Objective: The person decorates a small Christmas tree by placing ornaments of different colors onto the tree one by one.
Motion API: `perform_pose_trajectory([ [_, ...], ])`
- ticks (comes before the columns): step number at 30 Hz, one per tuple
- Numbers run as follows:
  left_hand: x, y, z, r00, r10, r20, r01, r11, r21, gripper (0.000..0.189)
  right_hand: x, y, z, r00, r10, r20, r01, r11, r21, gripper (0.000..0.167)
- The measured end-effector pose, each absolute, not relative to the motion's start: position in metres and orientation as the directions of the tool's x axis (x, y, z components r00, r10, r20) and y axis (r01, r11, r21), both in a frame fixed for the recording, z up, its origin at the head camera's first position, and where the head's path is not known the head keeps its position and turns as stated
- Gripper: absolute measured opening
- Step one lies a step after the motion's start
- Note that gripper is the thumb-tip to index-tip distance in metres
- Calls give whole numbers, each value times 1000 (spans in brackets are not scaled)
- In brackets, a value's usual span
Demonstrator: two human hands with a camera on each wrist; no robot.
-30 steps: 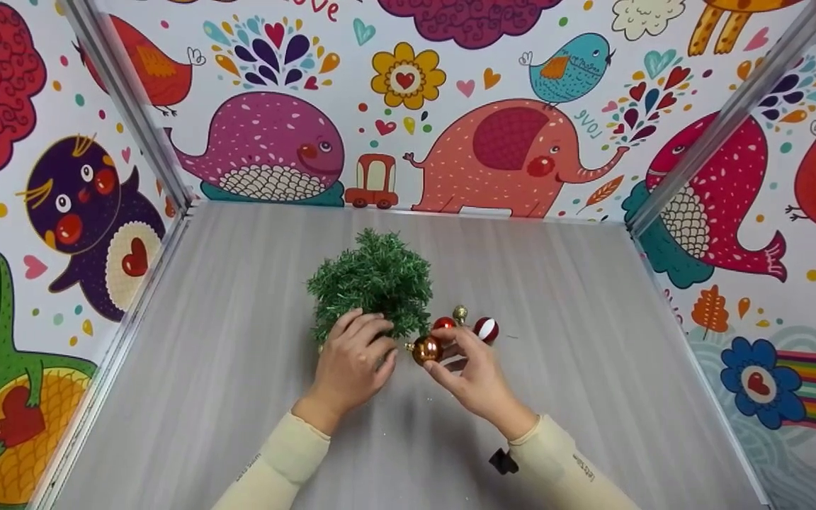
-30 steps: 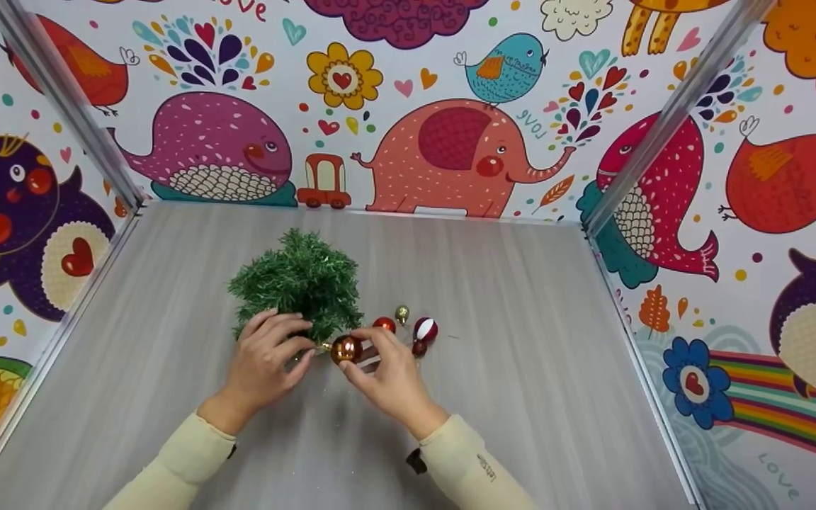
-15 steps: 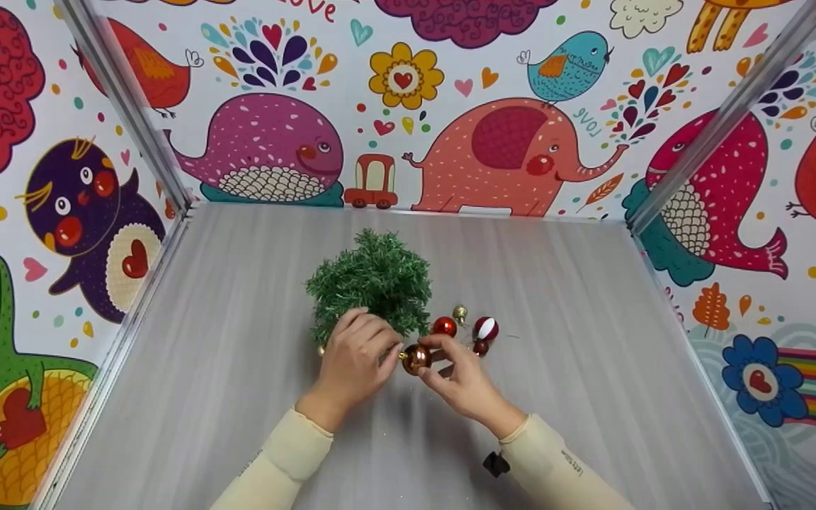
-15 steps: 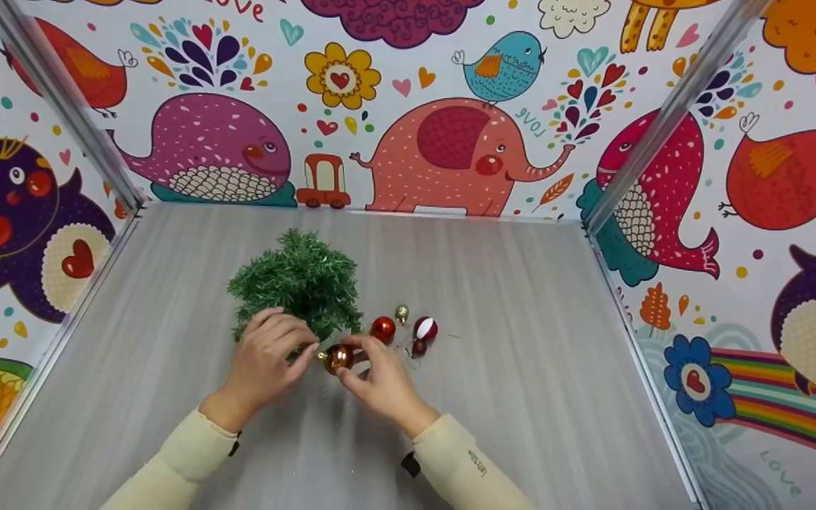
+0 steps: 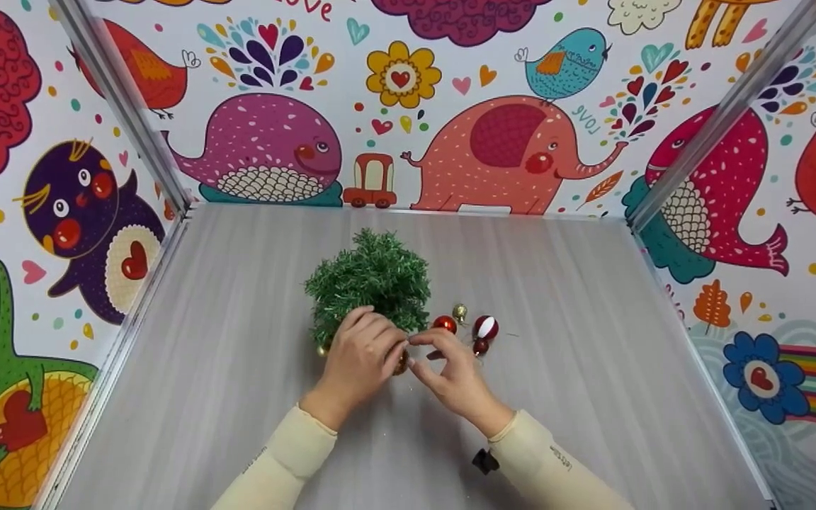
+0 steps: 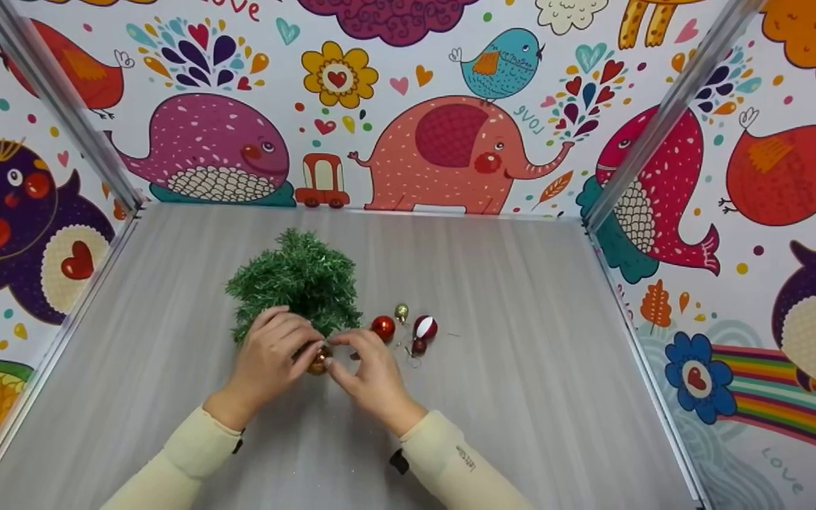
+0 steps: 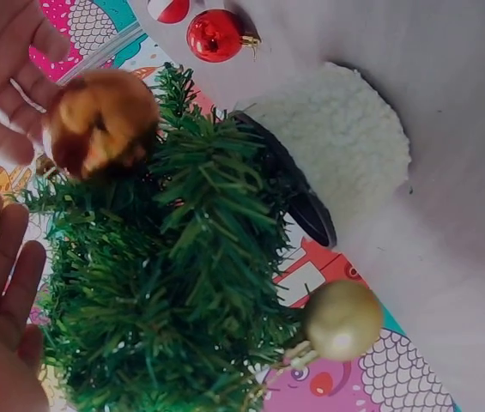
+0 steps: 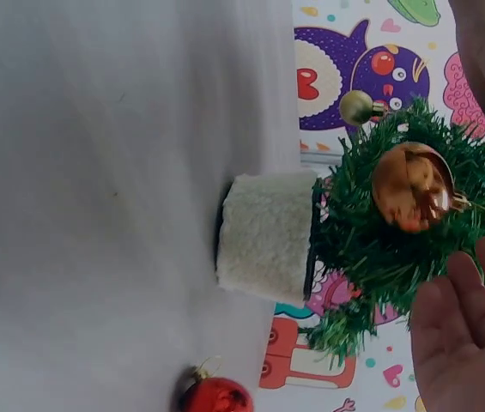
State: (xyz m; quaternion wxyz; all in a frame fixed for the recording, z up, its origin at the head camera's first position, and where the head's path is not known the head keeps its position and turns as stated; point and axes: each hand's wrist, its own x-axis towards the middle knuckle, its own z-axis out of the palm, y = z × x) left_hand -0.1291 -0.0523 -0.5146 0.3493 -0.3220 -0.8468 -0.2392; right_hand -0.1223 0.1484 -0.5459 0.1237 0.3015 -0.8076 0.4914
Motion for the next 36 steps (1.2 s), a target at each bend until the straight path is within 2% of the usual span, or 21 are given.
perform_pose_trajectory([
  [9, -129, -51, -515, -539, 372, 756, 712, 680, 174, 4, -120, 132, -531, -734, -301, 609, -679, 293, -673, 19],
  [16, -129, -53, -514, -556, 362, 748, 709, 677, 200, 4, -114, 127, -508, -752, -234, 617, -659, 252, -708, 16],
  [21, -130, -54, -513, -571, 359, 738, 694, 692, 199, 6, -124, 131, -525, -755, -185, 629, -654, 294, -697, 13],
  [25, -133, -53, -512, -555, 349, 755, 675, 719, 164, 7, -135, 137, -540, -745, -164, 647, -656, 356, -665, 11],
  [30, -139, -49, -510, -532, 316, 786, 640, 757, 129, 8, -144, 140, -538, -753, -138, 643, -634, 411, -655, 8],
  [36, -143, -44, -506, -520, 253, 816, 610, 779, 148, 6, -152, 139, -533, -761, -118, 638, -612, 456, -646, 7],
])
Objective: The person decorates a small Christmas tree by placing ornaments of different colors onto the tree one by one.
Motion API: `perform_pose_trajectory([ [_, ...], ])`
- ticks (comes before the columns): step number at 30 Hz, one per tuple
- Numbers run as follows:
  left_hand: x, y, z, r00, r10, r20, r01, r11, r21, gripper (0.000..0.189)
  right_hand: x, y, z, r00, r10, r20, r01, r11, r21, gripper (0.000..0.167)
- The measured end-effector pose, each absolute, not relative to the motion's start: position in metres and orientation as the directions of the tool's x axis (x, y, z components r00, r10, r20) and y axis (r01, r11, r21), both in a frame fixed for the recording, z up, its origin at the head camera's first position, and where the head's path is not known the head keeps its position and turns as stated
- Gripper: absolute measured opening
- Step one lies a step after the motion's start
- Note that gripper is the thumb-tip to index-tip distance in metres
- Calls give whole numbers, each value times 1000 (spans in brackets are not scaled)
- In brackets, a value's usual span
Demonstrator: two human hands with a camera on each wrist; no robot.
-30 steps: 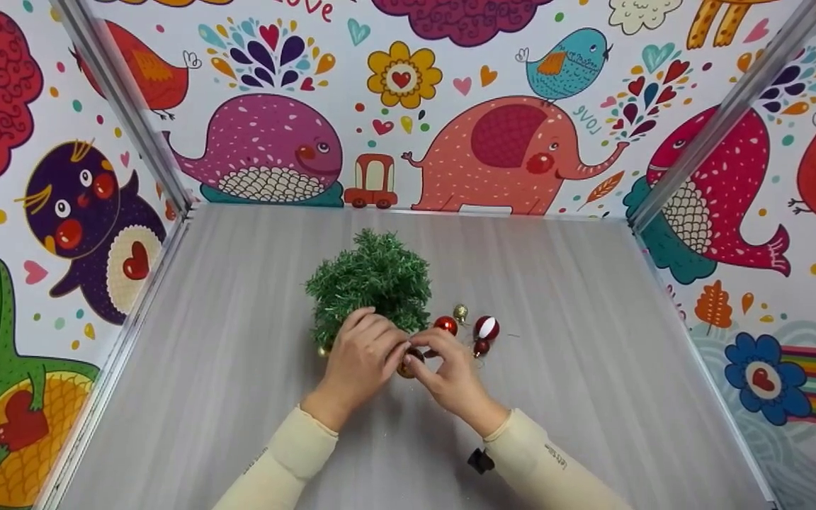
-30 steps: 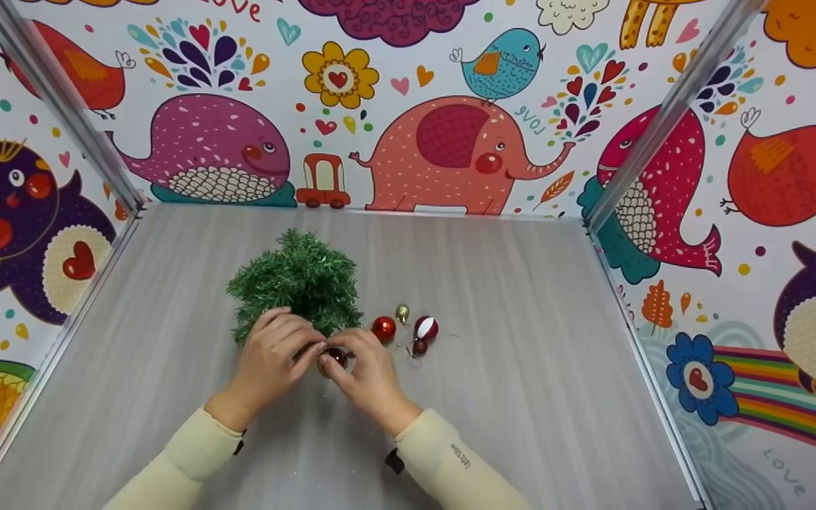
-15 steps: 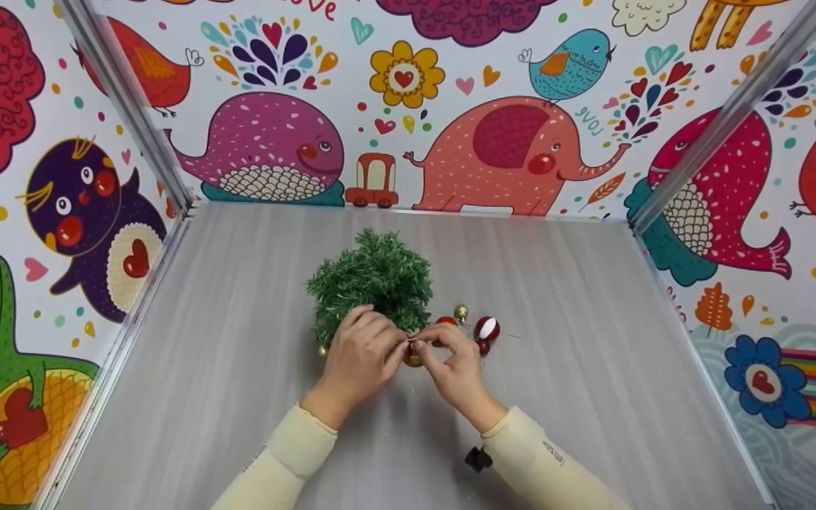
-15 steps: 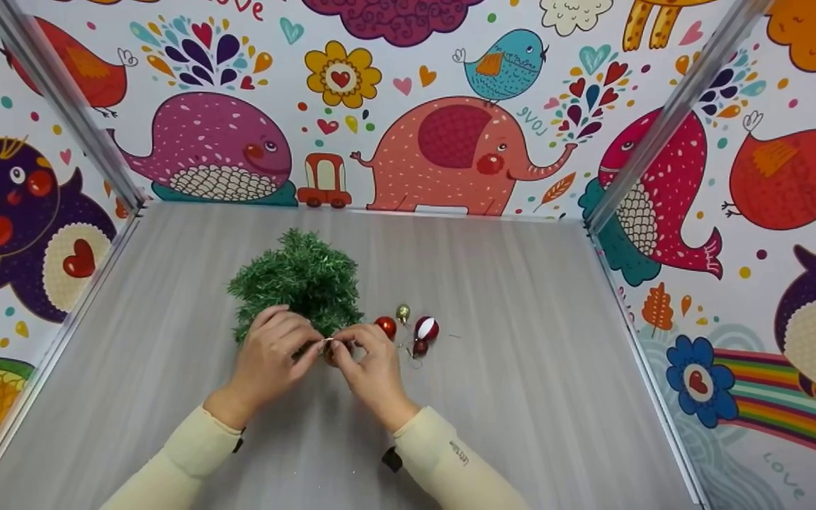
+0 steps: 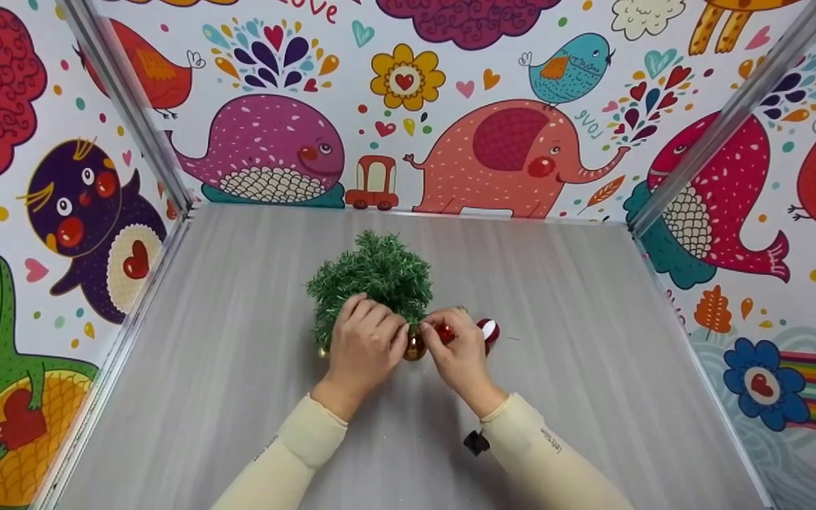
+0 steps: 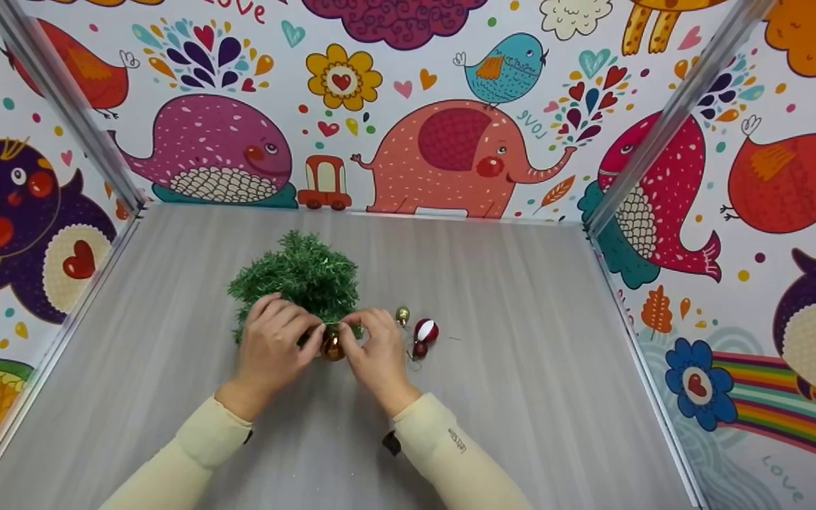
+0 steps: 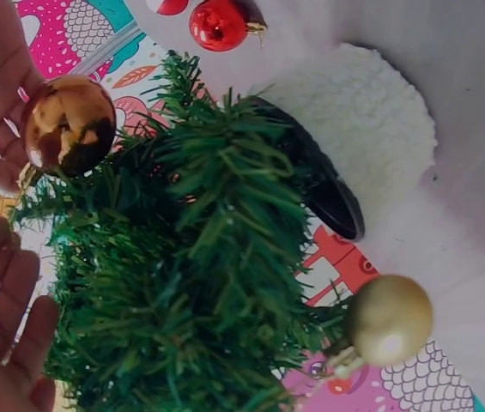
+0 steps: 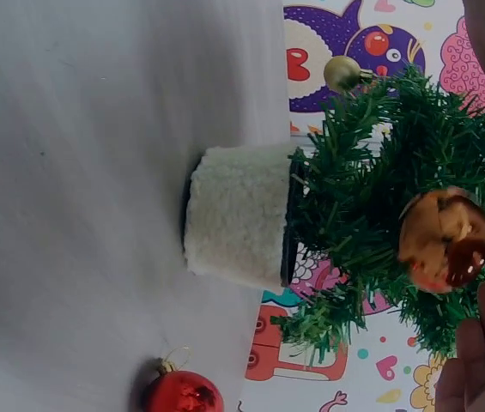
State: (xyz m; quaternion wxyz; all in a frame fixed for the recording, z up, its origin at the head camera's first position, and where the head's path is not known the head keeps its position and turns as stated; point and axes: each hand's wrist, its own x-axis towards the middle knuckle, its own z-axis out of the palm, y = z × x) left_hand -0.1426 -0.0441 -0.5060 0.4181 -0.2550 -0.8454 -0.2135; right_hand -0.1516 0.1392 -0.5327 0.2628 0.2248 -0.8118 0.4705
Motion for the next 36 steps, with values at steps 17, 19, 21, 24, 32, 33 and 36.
perform_pose_trajectory([
  [17, -144, -43, -508, -601, 228, 766, 525, 835, 164, 9, -159, 137, -536, -872, -146, 467, -479, 445, -757, 6],
  [19, -144, -43, -508, -600, 240, 763, 528, 835, 153, 9, -158, 137, -537, -886, -175, 430, -460, 457, -761, 6],
  [21, -143, -44, -508, -598, 258, 759, 538, 831, 142, 9, -158, 138, -537, -894, -199, 402, -448, 460, -767, 7],
  [24, -144, -46, -505, -584, 288, 759, 562, 818, 123, 9, -159, 140, -535, -899, -208, 385, -438, 436, -786, 8],
  [32, -142, -49, -505, -598, 325, 733, 580, 807, 115, 7, -159, 141, -536, -896, -225, 382, -443, 423, -790, 9],
  [33, -142, -49, -505, -595, 333, 732, 583, 806, 107, 7, -158, 140, -537, -897, -228, 380, -442, 424, -790, 9],
  [36, -141, -49, -505, -596, 349, 723, 583, 807, 91, 7, -158, 139, -538, -899, -227, 375, -438, 424, -793, 9],
])
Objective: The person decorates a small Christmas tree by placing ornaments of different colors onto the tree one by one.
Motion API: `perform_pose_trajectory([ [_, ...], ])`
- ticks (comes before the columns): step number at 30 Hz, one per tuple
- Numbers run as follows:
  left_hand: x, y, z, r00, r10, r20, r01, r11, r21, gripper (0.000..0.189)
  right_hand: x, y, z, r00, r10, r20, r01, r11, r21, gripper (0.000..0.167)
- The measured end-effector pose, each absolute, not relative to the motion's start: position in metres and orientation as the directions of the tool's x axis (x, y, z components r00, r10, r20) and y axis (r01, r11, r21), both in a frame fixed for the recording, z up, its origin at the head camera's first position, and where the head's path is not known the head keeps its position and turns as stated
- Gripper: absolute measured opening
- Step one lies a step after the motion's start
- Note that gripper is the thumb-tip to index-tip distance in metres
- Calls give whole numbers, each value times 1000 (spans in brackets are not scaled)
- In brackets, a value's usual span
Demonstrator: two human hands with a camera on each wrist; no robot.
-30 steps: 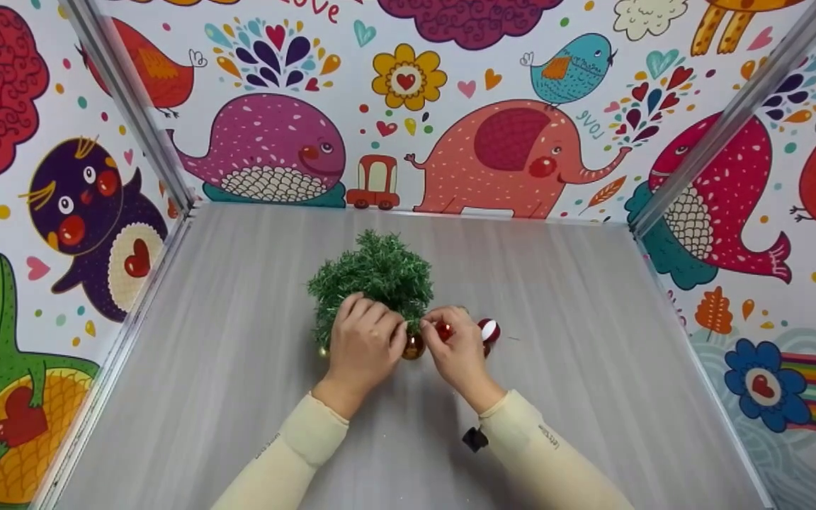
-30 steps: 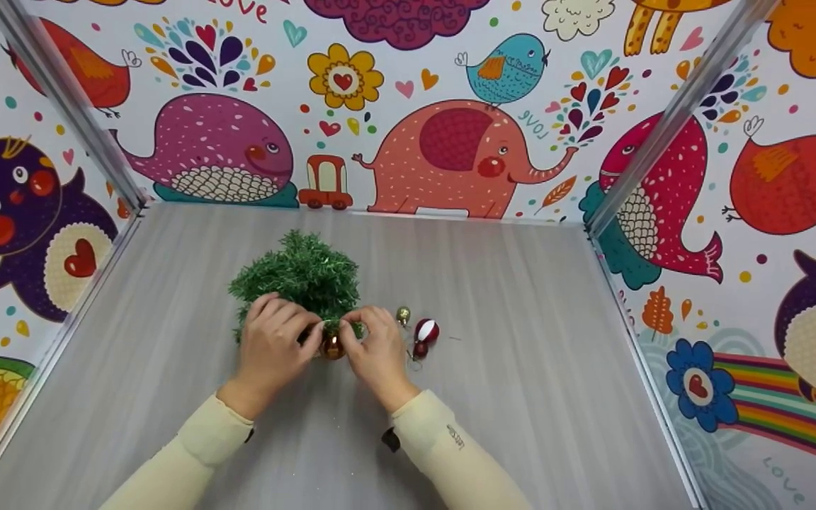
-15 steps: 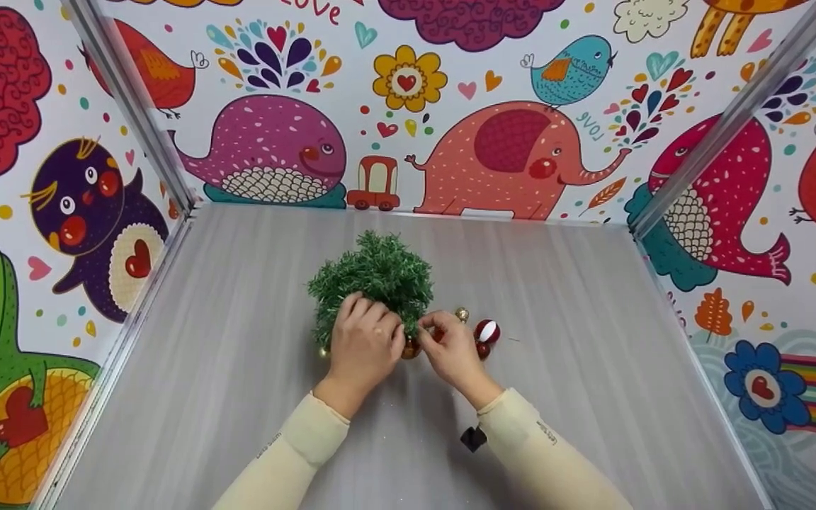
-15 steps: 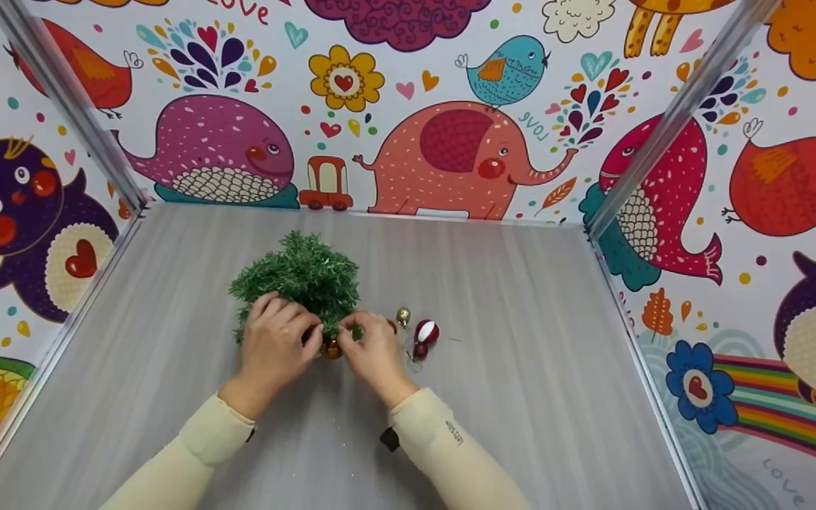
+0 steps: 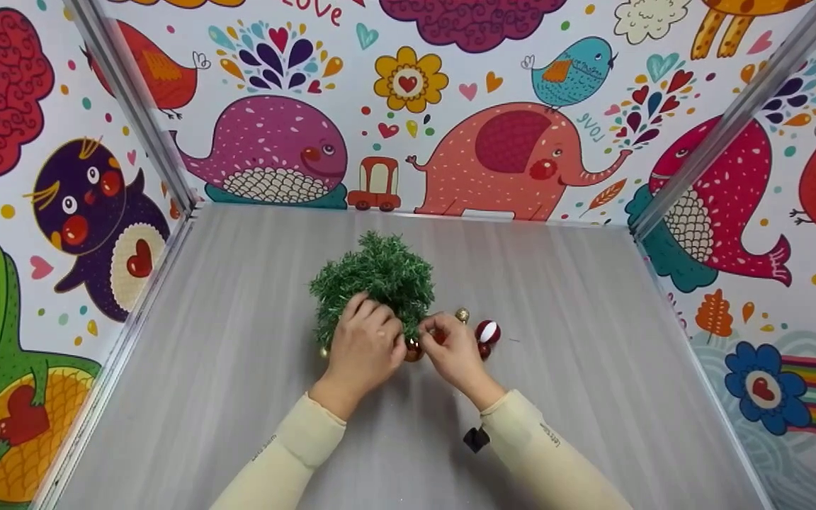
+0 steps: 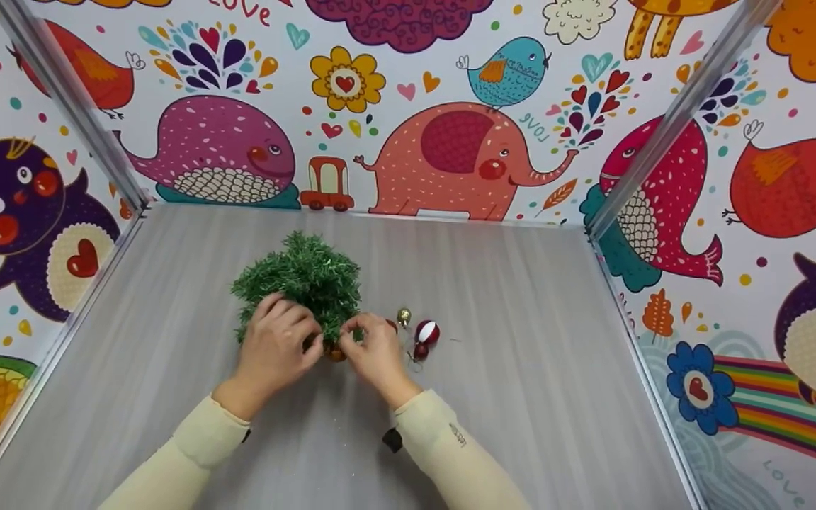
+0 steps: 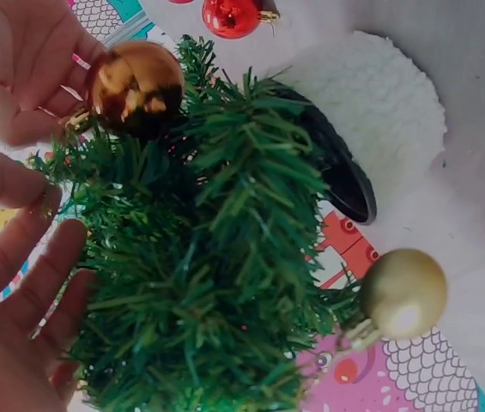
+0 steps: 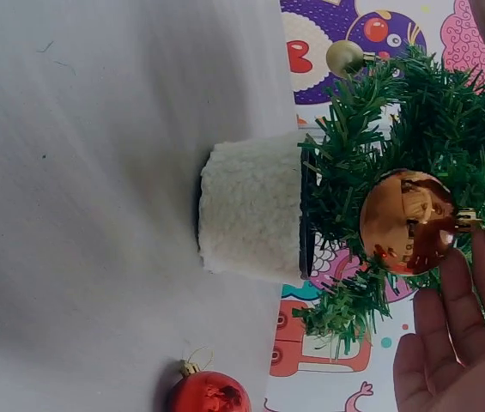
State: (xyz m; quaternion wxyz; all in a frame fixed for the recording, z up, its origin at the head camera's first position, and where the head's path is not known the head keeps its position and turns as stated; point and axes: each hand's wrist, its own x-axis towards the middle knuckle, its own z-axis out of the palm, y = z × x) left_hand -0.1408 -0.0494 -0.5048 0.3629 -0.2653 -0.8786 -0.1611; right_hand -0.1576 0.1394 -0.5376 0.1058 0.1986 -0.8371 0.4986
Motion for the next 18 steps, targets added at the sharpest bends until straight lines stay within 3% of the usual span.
perform_pose_trajectory([
  [6, -139, -51, -507, -612, 355, 707, 571, 817, 84, 8, -157, 140, -542, -896, -240, 374, -443, 432, -785, 10],
  [11, -136, -56, -511, -578, 348, 738, 608, 787, 106, 7, -144, 139, -521, -899, -240, 366, -436, 401, -806, 8],
  [18, -133, -70, -519, -562, 261, 785, 554, 823, 123, 39, -156, 165, -554, -893, -202, 401, -449, 406, -796, 12],
])
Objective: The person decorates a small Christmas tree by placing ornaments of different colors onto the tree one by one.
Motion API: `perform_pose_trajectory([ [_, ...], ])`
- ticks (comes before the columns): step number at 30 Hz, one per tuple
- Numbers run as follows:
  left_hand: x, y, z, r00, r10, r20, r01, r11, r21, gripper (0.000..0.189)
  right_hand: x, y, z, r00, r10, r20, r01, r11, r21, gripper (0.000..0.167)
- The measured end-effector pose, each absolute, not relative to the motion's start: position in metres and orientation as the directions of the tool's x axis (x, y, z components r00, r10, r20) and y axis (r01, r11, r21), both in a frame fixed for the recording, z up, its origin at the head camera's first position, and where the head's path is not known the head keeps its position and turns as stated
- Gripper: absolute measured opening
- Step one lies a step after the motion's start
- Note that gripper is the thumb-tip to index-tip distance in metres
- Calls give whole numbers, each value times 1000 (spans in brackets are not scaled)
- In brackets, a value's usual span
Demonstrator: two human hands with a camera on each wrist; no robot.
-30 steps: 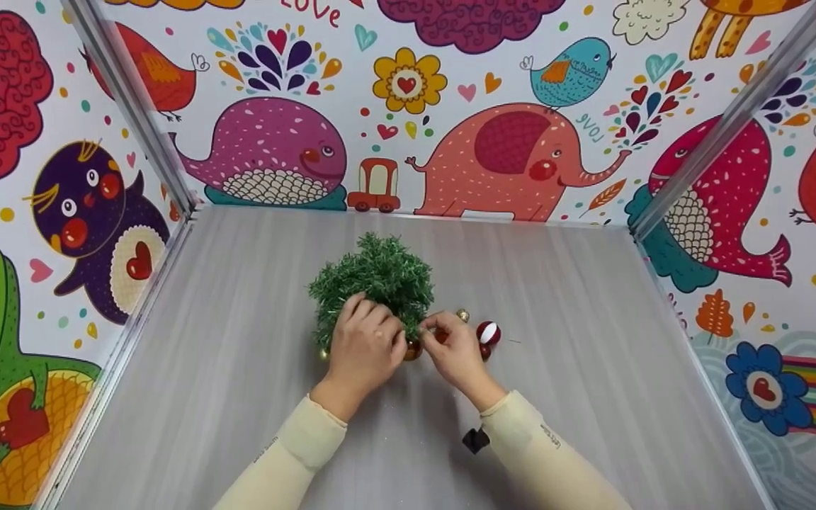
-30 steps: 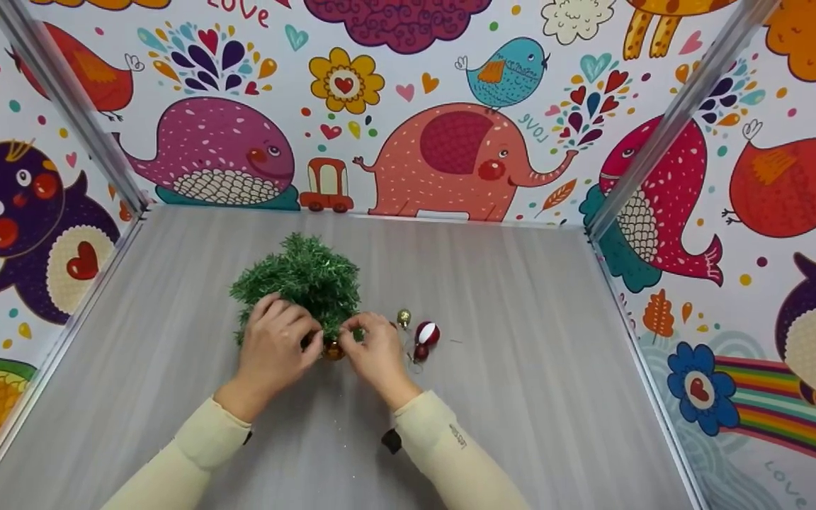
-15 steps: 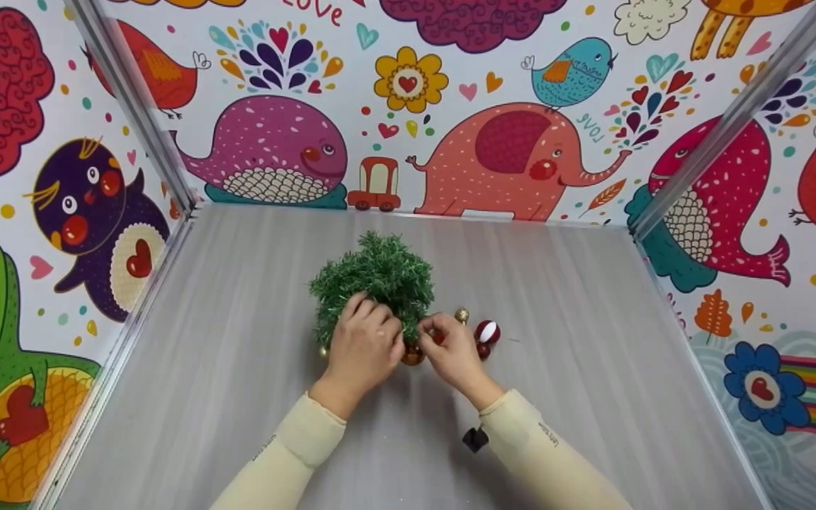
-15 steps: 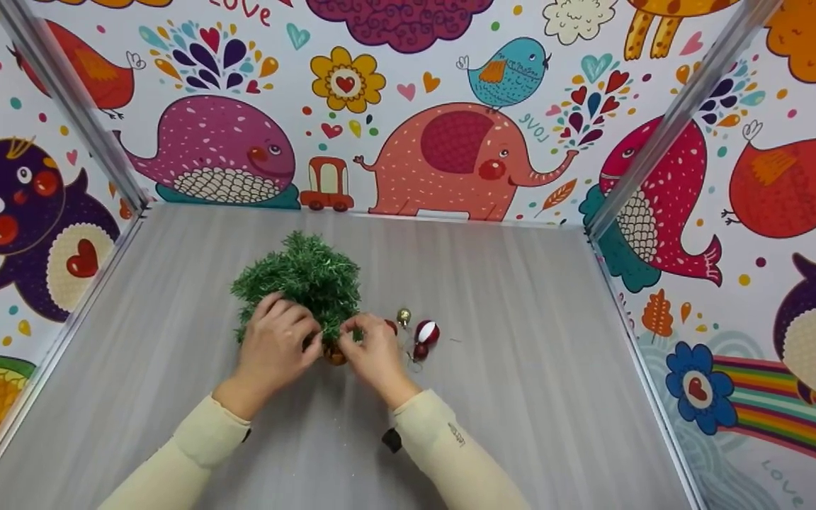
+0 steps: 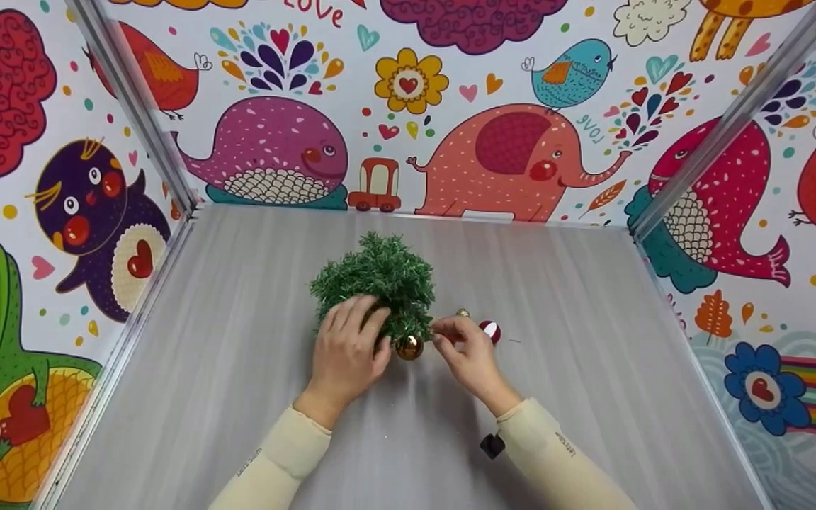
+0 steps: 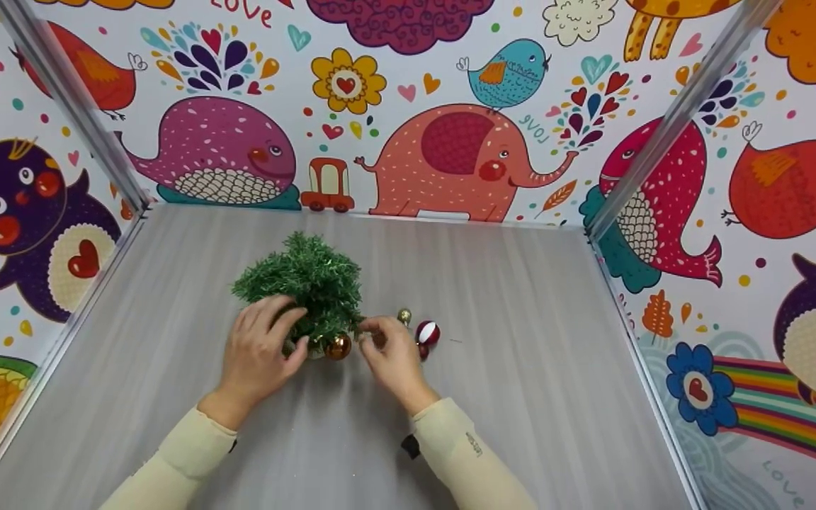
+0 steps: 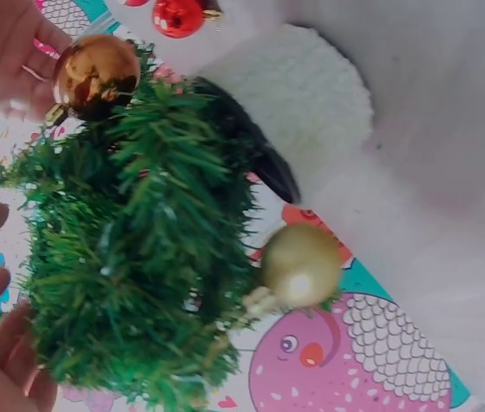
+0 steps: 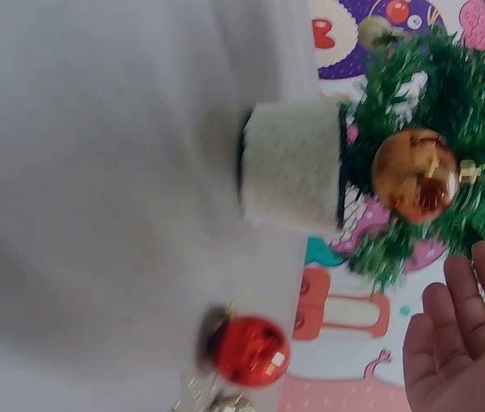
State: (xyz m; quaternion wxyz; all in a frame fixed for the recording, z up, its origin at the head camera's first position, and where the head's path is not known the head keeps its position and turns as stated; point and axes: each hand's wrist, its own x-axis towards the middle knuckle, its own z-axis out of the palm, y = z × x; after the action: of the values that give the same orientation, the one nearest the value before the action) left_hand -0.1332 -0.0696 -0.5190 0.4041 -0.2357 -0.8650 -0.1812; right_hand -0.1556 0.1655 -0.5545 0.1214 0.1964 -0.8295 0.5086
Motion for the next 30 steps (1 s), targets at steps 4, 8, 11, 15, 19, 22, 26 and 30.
perform_pose_trajectory([
  [4, -130, -77, -523, -605, 182, 775, 502, 843, 194, 56, -157, 190, -564, -902, -184, 390, -430, 448, -784, 15],
  [8, -129, -82, -525, -674, 136, 726, 442, 862, 249, 68, -158, 216, -572, -919, -158, 361, -380, 598, -706, 22],
  [11, -128, -85, -526, -706, 131, 696, 414, 874, 256, 69, -157, 234, -581, -934, -148, 326, -329, 718, -614, 27],
  [15, -128, -87, -527, -715, 134, 686, 416, 871, 263, 70, -155, 250, -591, -949, -147, 279, -282, 789, -545, 29],
  [19, -128, -87, -527, -716, 154, 681, 436, 861, 263, 73, -154, 256, -596, -944, -178, 278, -298, 819, -490, 30],
  [22, -128, -88, -527, -723, 182, 666, 446, 860, 249, 74, -154, 259, -598, -923, -208, 324, -340, 834, -435, 30],
  [26, -128, -88, -528, -738, 201, 644, 441, 866, 236, 75, -156, 263, -602, -875, -299, 380, -428, 844, -323, 30],
  [30, -128, -88, -529, -742, 209, 637, 444, 865, 234, 73, -158, 267, -608, -840, -389, 377, -491, 842, -225, 32],
])
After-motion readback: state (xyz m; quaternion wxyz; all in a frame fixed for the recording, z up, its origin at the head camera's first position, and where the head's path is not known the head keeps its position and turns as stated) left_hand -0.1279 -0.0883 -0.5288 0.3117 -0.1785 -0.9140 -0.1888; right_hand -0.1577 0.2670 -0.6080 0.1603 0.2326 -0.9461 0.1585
